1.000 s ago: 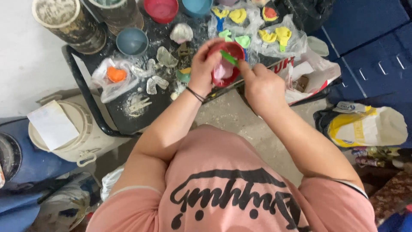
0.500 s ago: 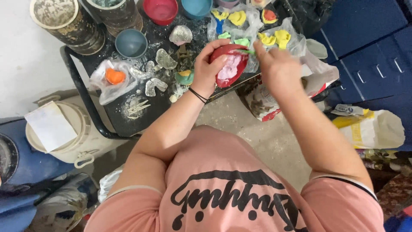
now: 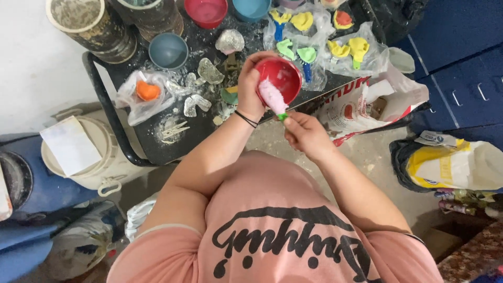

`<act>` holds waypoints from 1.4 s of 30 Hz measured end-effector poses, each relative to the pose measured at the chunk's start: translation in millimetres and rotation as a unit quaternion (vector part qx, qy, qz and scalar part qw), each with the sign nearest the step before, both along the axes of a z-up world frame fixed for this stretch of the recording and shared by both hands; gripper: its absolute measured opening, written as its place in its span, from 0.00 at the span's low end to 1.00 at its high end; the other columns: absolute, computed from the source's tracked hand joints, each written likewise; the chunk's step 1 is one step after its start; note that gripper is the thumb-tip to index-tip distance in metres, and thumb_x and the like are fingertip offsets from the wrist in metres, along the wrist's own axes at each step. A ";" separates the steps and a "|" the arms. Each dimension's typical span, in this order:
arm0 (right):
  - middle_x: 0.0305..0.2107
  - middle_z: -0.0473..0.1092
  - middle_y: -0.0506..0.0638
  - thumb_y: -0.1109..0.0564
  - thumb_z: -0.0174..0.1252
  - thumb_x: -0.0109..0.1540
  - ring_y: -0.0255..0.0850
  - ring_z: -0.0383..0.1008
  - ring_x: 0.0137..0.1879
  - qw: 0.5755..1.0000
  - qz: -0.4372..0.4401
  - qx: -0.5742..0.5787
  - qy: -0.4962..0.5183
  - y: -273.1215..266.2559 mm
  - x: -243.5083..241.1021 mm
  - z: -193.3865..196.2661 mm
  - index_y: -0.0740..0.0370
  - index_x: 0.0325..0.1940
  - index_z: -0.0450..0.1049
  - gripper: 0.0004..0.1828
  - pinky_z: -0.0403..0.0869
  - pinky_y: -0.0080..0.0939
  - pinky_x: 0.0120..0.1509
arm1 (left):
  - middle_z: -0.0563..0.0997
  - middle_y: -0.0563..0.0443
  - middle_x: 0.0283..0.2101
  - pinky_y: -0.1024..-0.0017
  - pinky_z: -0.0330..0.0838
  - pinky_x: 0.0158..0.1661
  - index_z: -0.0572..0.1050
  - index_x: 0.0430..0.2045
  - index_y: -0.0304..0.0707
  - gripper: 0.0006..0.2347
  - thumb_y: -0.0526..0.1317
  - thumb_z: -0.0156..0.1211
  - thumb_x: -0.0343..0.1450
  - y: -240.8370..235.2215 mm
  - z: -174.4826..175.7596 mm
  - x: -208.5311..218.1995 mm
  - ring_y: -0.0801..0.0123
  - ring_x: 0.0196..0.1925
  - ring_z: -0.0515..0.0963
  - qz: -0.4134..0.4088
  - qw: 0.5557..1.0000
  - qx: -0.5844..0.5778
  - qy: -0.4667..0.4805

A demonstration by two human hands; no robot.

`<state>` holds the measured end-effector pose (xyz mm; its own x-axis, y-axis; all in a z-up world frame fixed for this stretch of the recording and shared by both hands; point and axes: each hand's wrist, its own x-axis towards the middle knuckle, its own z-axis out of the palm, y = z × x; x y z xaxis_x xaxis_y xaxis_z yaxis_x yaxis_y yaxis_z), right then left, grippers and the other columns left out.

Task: The person scoops white powder from a bag into a red bowl, mixes it with a green spatula, and coats several small craft items including a pink heart and a metallic figurine. The items are handled one at a time and placed back on the table.

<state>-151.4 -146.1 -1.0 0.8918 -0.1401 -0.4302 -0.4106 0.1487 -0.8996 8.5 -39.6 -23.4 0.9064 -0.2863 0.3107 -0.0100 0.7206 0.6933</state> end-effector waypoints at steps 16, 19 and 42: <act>0.16 0.59 0.51 0.54 0.44 0.75 0.32 0.60 0.15 0.993 -0.106 -0.027 -0.053 -54.9 -5.9 -15.8 0.65 0.55 0.73 0.15 0.57 0.28 0.14 | 0.80 0.45 0.58 0.54 0.65 0.70 0.75 0.58 0.46 0.16 0.33 0.41 0.79 -32.7 -140.6 1.3 0.49 0.66 0.75 0.106 0.932 0.347 0.019; 0.16 0.58 0.53 0.55 0.46 0.75 0.33 0.55 0.17 0.991 -0.117 -0.033 -0.056 -55.2 2.3 -17.3 0.64 0.55 0.72 0.12 0.53 0.28 0.20 | 0.78 0.59 0.62 0.61 0.64 0.71 0.73 0.61 0.55 0.20 0.29 0.42 0.80 -13.0 -118.0 3.7 0.64 0.69 0.73 0.104 0.923 0.371 -0.008; 0.17 0.57 0.53 0.58 0.44 0.76 0.36 0.54 0.18 0.991 -0.061 -0.098 -0.072 5.1 23.1 -21.6 0.69 0.53 0.73 0.13 0.54 0.33 0.21 | 0.70 0.38 0.57 0.55 0.84 0.39 0.71 0.60 0.41 0.25 0.52 0.67 0.72 186.4 -100.8 23.8 0.50 0.42 0.84 0.065 0.588 0.794 -0.139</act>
<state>-128.3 -141.0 -22.6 0.9132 -0.3192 -0.2533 -0.2651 0.0068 -0.9642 32.3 146.8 -124.2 0.9301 -0.3494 -0.1134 -0.2654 -0.8525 0.4503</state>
